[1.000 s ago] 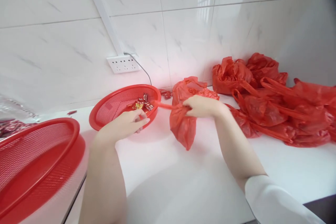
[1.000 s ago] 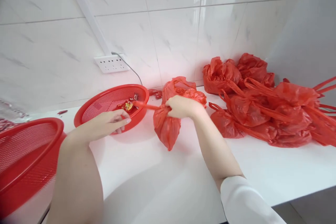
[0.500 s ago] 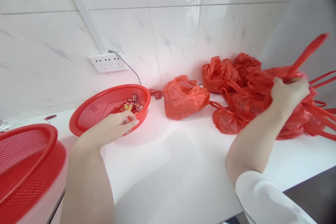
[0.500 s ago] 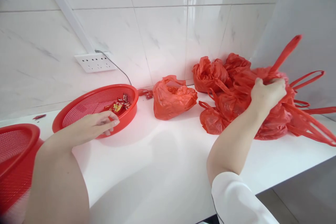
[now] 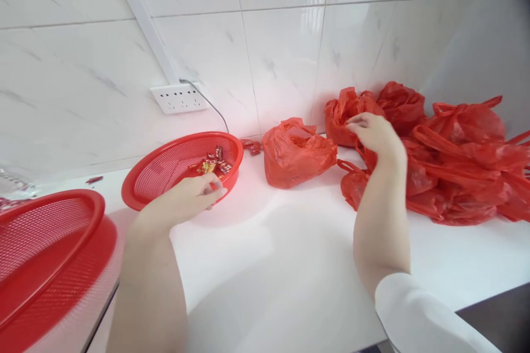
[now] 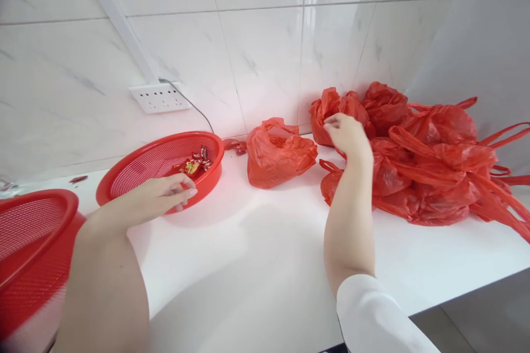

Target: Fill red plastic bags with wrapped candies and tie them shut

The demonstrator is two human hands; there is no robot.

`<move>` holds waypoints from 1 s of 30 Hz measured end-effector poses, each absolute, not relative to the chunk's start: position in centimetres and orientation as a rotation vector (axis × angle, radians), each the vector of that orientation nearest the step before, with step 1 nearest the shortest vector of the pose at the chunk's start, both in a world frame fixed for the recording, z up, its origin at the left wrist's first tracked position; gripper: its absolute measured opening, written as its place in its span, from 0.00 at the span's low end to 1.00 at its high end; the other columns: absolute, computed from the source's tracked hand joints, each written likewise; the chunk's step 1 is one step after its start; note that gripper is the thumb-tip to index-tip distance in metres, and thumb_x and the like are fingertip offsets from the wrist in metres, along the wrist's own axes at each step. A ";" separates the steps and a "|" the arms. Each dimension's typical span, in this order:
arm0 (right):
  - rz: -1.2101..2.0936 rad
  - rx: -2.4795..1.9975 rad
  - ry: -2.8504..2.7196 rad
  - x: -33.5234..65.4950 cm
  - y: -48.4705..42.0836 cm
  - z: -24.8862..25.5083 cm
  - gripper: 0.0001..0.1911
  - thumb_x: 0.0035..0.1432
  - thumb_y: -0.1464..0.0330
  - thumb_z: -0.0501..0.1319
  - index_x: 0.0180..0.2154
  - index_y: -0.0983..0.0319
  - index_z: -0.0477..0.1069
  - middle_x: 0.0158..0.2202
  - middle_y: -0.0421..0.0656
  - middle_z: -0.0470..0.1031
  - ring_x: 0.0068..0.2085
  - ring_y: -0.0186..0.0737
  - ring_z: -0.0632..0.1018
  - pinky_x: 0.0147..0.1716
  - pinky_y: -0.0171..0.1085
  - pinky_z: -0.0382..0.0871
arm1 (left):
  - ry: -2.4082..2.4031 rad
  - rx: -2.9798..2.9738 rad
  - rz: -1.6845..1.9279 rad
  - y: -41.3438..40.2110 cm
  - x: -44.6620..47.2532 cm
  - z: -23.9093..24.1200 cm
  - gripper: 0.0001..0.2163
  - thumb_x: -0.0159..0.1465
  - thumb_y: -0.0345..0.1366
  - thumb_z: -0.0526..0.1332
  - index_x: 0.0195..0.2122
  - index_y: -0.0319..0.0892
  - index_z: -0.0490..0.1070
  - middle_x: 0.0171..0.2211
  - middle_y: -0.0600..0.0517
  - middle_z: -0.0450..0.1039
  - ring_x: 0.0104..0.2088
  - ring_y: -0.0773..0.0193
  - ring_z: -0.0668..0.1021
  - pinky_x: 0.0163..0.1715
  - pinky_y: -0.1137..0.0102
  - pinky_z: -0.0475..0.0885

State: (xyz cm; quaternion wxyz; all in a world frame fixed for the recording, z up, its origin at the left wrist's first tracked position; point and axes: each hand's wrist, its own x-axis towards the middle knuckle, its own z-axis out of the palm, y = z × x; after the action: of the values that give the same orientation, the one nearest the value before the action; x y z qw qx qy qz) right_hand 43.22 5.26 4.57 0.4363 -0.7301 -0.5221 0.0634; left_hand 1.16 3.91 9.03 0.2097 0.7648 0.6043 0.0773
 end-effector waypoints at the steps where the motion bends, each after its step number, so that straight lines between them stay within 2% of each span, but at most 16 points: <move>1: 0.179 -1.825 -1.375 42.3 6.0 4.3 0.16 0.51 0.67 0.63 0.44 0.58 0.72 0.47 0.48 0.78 0.48 0.47 0.77 0.51 0.44 0.68 | 1.682 2.115 0.142 3.8 1.2 9.2 0.13 0.57 0.48 0.55 0.34 0.48 0.72 0.32 0.50 0.77 0.32 0.55 0.78 0.28 0.66 0.69; 3: 0.220 -1.861 -1.557 40.5 7.3 3.9 0.20 0.44 0.71 0.66 0.43 0.61 0.73 0.45 0.48 0.78 0.47 0.49 0.77 0.49 0.44 0.69 | 1.686 2.092 0.040 3.6 1.4 9.5 0.13 0.59 0.47 0.53 0.37 0.49 0.72 0.35 0.50 0.77 0.34 0.55 0.78 0.29 0.65 0.69; 4: 0.221 -1.871 -1.631 39.6 7.7 3.9 0.17 0.44 0.73 0.64 0.41 0.61 0.74 0.42 0.48 0.78 0.45 0.49 0.77 0.47 0.43 0.69 | 1.691 2.089 0.032 3.4 1.5 9.6 0.13 0.59 0.47 0.52 0.38 0.49 0.71 0.36 0.50 0.77 0.34 0.55 0.78 0.30 0.66 0.69; 7: -0.037 -1.747 -1.568 36.9 8.2 4.5 0.10 0.51 0.75 0.56 0.36 0.62 0.72 0.38 0.47 0.76 0.41 0.45 0.77 0.44 0.42 0.69 | 1.679 2.109 0.042 3.0 1.7 9.8 0.13 0.59 0.47 0.52 0.38 0.49 0.71 0.35 0.51 0.77 0.34 0.54 0.78 0.29 0.66 0.69; 9: -0.291 -1.532 -1.335 35.0 7.8 5.3 0.12 0.55 0.74 0.51 0.41 0.62 0.68 0.41 0.47 0.73 0.42 0.42 0.75 0.43 0.42 0.69 | 1.656 2.145 0.138 2.9 1.9 9.7 0.14 0.60 0.48 0.53 0.39 0.49 0.71 0.38 0.50 0.76 0.37 0.54 0.78 0.30 0.67 0.70; 11: -0.406 -1.333 -1.173 33.1 7.1 6.0 0.11 0.58 0.73 0.49 0.43 0.61 0.63 0.45 0.49 0.70 0.44 0.42 0.74 0.42 0.41 0.70 | 1.611 2.196 0.322 2.9 2.1 9.3 0.14 0.60 0.49 0.54 0.42 0.49 0.71 0.44 0.49 0.75 0.43 0.52 0.77 0.35 0.66 0.71; 13: -0.383 -1.213 -1.206 31.5 6.2 6.5 0.10 0.59 0.73 0.49 0.43 0.61 0.61 0.48 0.51 0.68 0.50 0.44 0.72 0.43 0.43 0.69 | 1.550 2.231 0.535 3.0 2.6 8.8 0.16 0.61 0.50 0.55 0.45 0.49 0.70 0.49 0.48 0.73 0.48 0.52 0.75 0.41 0.64 0.71; 15: -0.259 -1.138 -1.430 30.1 5.4 6.9 0.10 0.57 0.74 0.50 0.41 0.59 0.62 0.53 0.51 0.67 0.57 0.47 0.68 0.48 0.46 0.67 | 1.483 2.229 0.713 2.9 3.4 8.3 0.19 0.60 0.49 0.58 0.51 0.49 0.67 0.54 0.46 0.70 0.52 0.51 0.74 0.46 0.62 0.71; 18: 0.041 -0.929 -1.898 28.3 4.2 7.5 0.09 0.55 0.75 0.53 0.38 0.58 0.64 0.55 0.48 0.69 0.60 0.49 0.67 0.53 0.48 0.64 | 1.332 2.211 0.938 2.8 4.9 7.8 0.32 0.55 0.47 0.65 0.60 0.49 0.60 0.60 0.43 0.62 0.56 0.50 0.71 0.49 0.61 0.70; 20: 0.173 -0.745 -2.097 26.9 3.4 7.7 0.08 0.55 0.74 0.55 0.38 0.58 0.64 0.54 0.47 0.70 0.61 0.49 0.66 0.53 0.48 0.65 | 1.242 2.196 1.018 2.8 5.7 7.6 0.30 0.56 0.44 0.64 0.61 0.48 0.61 0.57 0.44 0.66 0.52 0.51 0.73 0.48 0.61 0.71; 22: 0.175 -0.680 -2.131 25.5 2.7 7.7 0.10 0.57 0.72 0.56 0.43 0.58 0.64 0.55 0.48 0.68 0.62 0.49 0.64 0.51 0.47 0.66 | 1.248 2.107 1.081 3.1 6.0 7.3 0.19 0.61 0.43 0.60 0.53 0.46 0.70 0.46 0.47 0.75 0.45 0.53 0.77 0.44 0.62 0.73; 24: 0.116 -0.699 -2.122 24.2 2.1 7.6 0.11 0.59 0.69 0.56 0.45 0.58 0.64 0.55 0.48 0.67 0.58 0.48 0.67 0.48 0.46 0.68 | 1.277 1.940 1.184 4.0 5.9 7.0 0.13 0.63 0.43 0.56 0.44 0.44 0.75 0.37 0.49 0.77 0.38 0.55 0.78 0.38 0.65 0.74; 27: 0.142 -0.799 -2.338 23.3 2.0 7.0 0.05 0.61 0.66 0.56 0.39 0.58 0.67 0.45 0.46 0.73 0.44 0.44 0.74 0.39 0.41 0.69 | 1.178 1.650 1.458 5.5 5.2 6.5 0.13 0.63 0.42 0.55 0.42 0.43 0.74 0.36 0.49 0.77 0.37 0.57 0.79 0.34 0.67 0.75; 30: 0.305 -1.289 -2.520 23.8 3.1 5.8 0.04 0.57 0.65 0.60 0.34 0.58 0.70 0.36 0.43 0.76 0.34 0.41 0.75 0.33 0.39 0.67 | 1.075 1.374 1.726 6.7 4.4 6.5 0.11 0.61 0.41 0.57 0.42 0.44 0.72 0.37 0.49 0.77 0.38 0.59 0.79 0.35 0.68 0.76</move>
State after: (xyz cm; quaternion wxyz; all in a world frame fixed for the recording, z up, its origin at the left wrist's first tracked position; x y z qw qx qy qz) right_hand 23.83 3.12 5.79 0.1468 -0.4478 -0.8756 0.1061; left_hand 4.36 6.72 6.48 0.3372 0.5271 0.4123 0.6622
